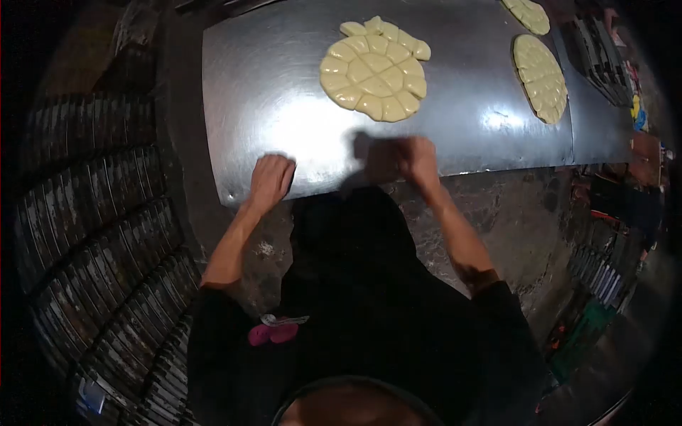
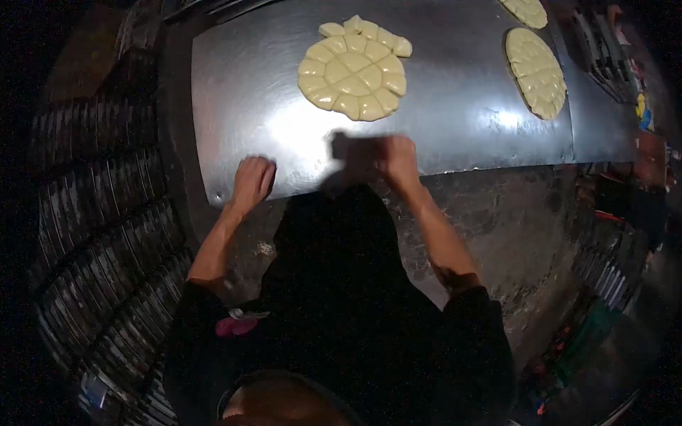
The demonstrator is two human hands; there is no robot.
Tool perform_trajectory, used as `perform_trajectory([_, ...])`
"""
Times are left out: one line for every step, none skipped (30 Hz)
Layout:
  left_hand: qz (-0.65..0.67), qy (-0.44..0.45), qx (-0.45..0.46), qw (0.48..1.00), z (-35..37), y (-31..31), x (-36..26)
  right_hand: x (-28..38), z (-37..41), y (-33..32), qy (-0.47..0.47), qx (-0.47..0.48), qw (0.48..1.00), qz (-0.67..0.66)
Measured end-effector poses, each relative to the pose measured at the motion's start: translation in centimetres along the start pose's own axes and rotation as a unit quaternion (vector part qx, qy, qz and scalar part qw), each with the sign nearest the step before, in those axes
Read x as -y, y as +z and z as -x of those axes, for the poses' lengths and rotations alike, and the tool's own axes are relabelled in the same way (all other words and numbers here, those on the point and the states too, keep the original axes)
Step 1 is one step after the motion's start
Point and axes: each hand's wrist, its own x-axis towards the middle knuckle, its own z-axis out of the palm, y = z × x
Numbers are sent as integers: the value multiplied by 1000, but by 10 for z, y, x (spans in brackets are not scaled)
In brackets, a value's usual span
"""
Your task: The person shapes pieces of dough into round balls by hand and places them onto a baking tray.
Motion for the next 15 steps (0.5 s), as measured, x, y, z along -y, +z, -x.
perform_trajectory([-78,28,61,995,19,-2,29,-17,24,-5,-124,-9,992,31])
perform_trajectory([-157,57,117,979,22,-3,46,-42,21,-21,-125,-18,991,36])
perform_trajectory([-165,21,58,984,4,-17,40,-67,21,-37,-19,-9,999,34])
perform_trajectory([-209,20,-15,978,-17,-9,49,-83,17,-45,85,2,996,31])
perform_trajectory([-179,-11,-69,981,-49,-5,35,-86,-7,-39,112,-123,984,71])
perform_trajectory([-180,-74,-83,977,-81,2,17,-84,-46,-28,138,-241,954,110])
perform_trajectory([-70,-89,-141,984,-106,22,14,-79,-85,-17,193,-258,947,17])
perform_trajectory([16,-146,-139,979,-124,33,-17,-71,-96,-6,255,-268,926,-73])
perform_trajectory([33,-135,-52,989,-105,44,-34,-71,-69,15,204,-236,950,10])
perform_trajectory([49,-110,22,992,-92,48,-45,-74,-55,28,140,-215,962,92])
perform_trajectory([3,-17,57,998,-65,43,-51,-57,-24,15,100,-167,972,129])
perform_trajectory([-43,81,89,992,-36,34,-49,-64,15,2,106,-110,984,90])
perform_trajectory([-124,30,165,978,-14,22,-25,-82,35,-8,111,-57,991,52])
perform_trajectory([-202,-18,235,951,-11,15,1,-91,17,-21,112,-72,989,62])
perform_trajectory([-168,3,112,979,-34,15,7,-96,-6,-37,125,-90,984,85])
